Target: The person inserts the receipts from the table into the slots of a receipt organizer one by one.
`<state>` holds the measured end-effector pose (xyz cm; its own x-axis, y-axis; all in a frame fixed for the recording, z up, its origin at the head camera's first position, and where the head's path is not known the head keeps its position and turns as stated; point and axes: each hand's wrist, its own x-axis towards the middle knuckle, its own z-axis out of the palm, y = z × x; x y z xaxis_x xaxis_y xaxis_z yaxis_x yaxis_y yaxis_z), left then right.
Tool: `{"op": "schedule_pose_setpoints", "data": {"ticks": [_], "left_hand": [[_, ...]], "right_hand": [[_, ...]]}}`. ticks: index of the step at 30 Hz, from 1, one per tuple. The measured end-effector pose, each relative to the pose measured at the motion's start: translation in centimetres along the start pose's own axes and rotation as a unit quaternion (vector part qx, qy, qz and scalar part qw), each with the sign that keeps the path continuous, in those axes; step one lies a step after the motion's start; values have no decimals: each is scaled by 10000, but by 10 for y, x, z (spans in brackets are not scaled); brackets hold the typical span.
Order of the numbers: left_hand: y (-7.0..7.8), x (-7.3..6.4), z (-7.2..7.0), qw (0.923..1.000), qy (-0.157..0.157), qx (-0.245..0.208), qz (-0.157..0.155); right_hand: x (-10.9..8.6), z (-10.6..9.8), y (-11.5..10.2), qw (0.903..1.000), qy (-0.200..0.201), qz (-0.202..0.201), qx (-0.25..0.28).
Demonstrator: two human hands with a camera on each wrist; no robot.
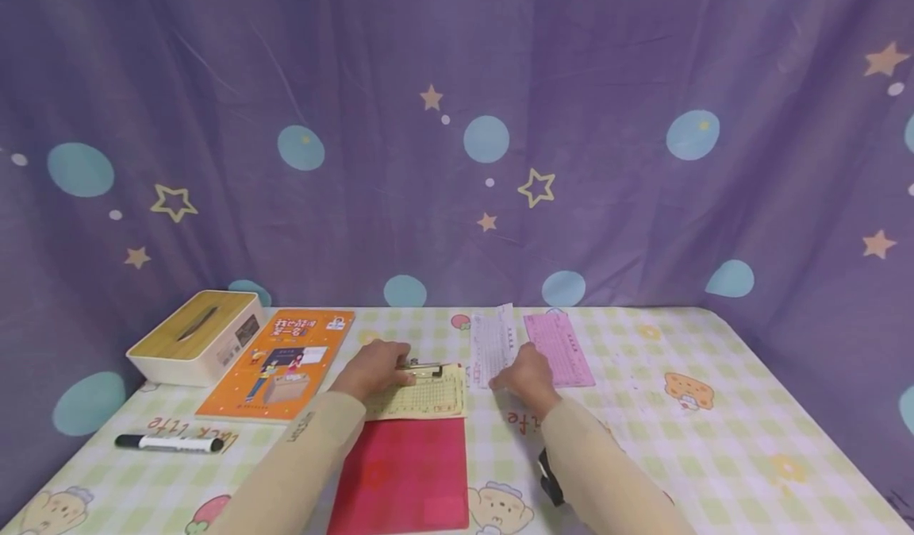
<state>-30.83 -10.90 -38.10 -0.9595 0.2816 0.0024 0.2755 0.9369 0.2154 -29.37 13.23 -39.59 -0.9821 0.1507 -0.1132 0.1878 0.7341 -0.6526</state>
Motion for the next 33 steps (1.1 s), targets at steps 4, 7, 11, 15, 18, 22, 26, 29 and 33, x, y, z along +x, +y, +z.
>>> {"op": "schedule_pose_setpoints", "data": {"ticks": [4,7,11,15,18,22,26,29,33], "left_hand": [[-1,0,1,10000,64,19,50],[-1,0,2,9999,80,40,58],[0,-1,1,9999,77,46,77],[2,-2,-2,9999,55,46,91],[3,-4,-5,9999,56,61,80],[4,-6,-7,9999,103,12,91],[4,-7,-7,9997,183,-11,138],[4,-7,-7,9997,187,-19,155],[4,-8,-7,9995,259,-54,190]], "right_hand": [[-2,-3,5,9999,-98,-10,93],[-3,-7,12,9997,-157,-97,179],[-5,-15,24,9987,-66,-427,285],[-10,-27,31,9945,203,-953,377],[-16,-38,31,9879,458,-1448,326],[-25,-52,28,9767,751,-1981,347],[-38,-64,22,9636,959,-2444,505],[-49,-70,16,9559,1034,-2666,671],[-62,-68,7,9530,892,-2687,1075]]}}
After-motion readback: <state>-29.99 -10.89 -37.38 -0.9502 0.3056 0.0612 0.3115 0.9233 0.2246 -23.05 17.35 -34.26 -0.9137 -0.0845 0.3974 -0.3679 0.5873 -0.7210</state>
